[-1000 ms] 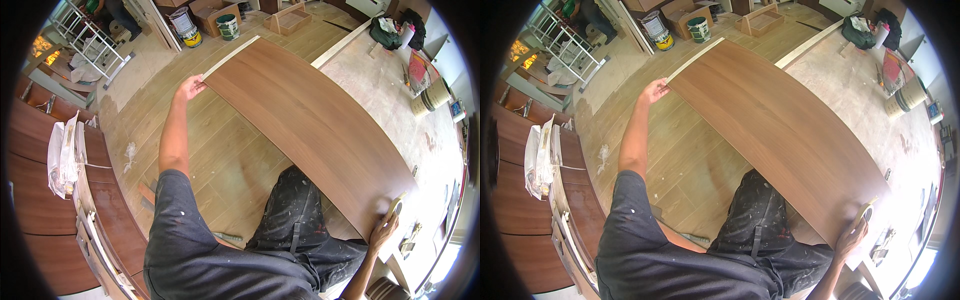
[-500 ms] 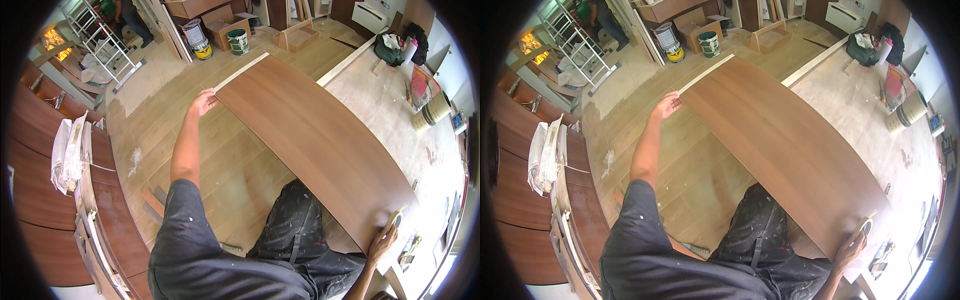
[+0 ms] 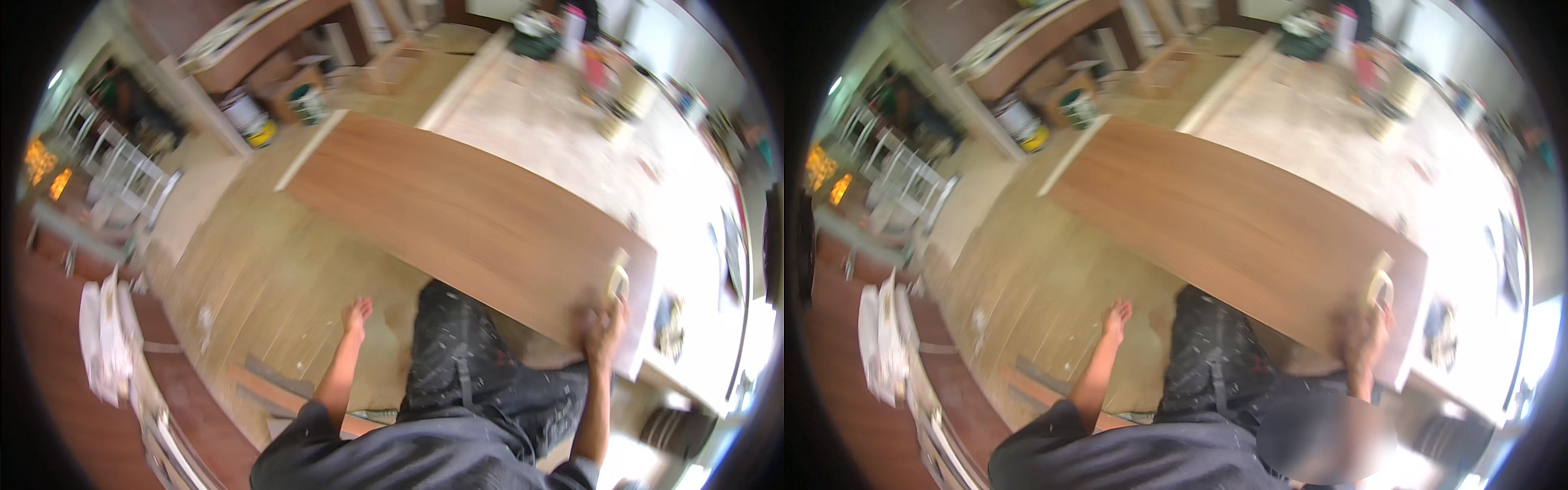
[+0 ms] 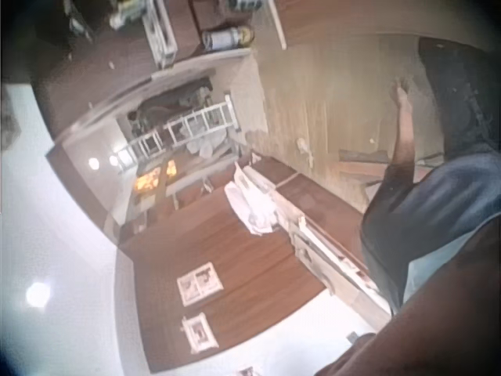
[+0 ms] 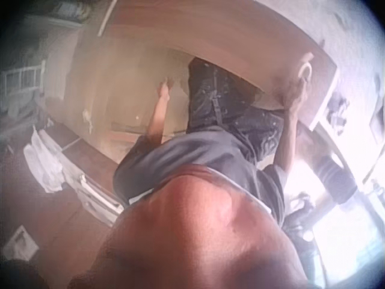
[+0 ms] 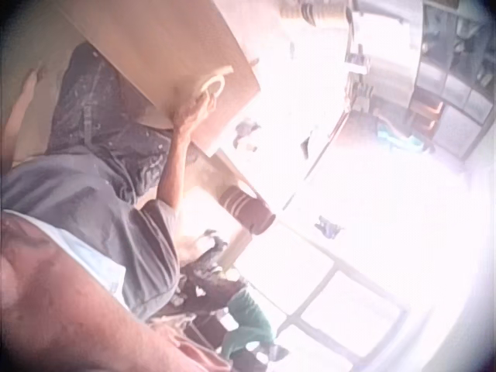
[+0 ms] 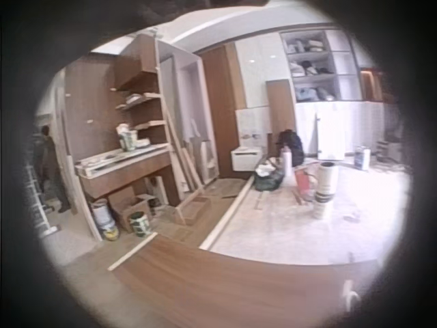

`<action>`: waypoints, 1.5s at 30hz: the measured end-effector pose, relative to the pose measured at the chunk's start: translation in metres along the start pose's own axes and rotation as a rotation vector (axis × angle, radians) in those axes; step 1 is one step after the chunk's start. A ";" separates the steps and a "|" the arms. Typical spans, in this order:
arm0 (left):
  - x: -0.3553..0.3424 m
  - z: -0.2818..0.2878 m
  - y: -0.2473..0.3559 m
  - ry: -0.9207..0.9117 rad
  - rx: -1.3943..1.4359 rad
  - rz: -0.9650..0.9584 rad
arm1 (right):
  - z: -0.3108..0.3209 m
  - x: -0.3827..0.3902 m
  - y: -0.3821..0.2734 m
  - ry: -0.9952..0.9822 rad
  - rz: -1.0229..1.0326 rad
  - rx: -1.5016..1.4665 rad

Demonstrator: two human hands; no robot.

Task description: The person applies masking tape to the edges of a wooden panel, then uses a scraper to press and smooth the tape along the edges. The person continues applying tape to additional edges and smooths them with the scraper.

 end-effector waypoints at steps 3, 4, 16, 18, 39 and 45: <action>0.100 -0.042 -0.056 -0.244 -0.251 0.060 | 0.013 -0.004 -0.033 0.036 0.063 -0.145; 0.138 -0.068 -0.057 -0.327 -0.280 0.054 | 0.022 -0.003 -0.041 0.053 0.083 -0.187; 0.288 -0.242 0.150 -0.835 -0.566 -0.633 | 0.094 0.063 -0.054 0.144 0.119 -0.475; 0.328 -0.296 0.161 -0.908 -0.481 -0.589 | 0.095 0.071 -0.057 0.143 0.120 -0.511; 0.493 -0.432 0.045 -1.511 -0.365 -0.124 | 0.099 0.193 -0.064 0.212 -0.136 -0.557; 0.535 -0.420 0.084 -1.696 -0.588 -0.791 | 0.116 0.184 -0.044 0.339 -0.361 -0.624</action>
Point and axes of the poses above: each hand's wrist, its own x-axis away from the middle knuckle, its own z-axis out of the back of the hand, y = z × x, the point moved 10 cm from there along -x, towards the middle knuckle, and after that the axes turned 2 degrees about -y, right-handed, at the moved point
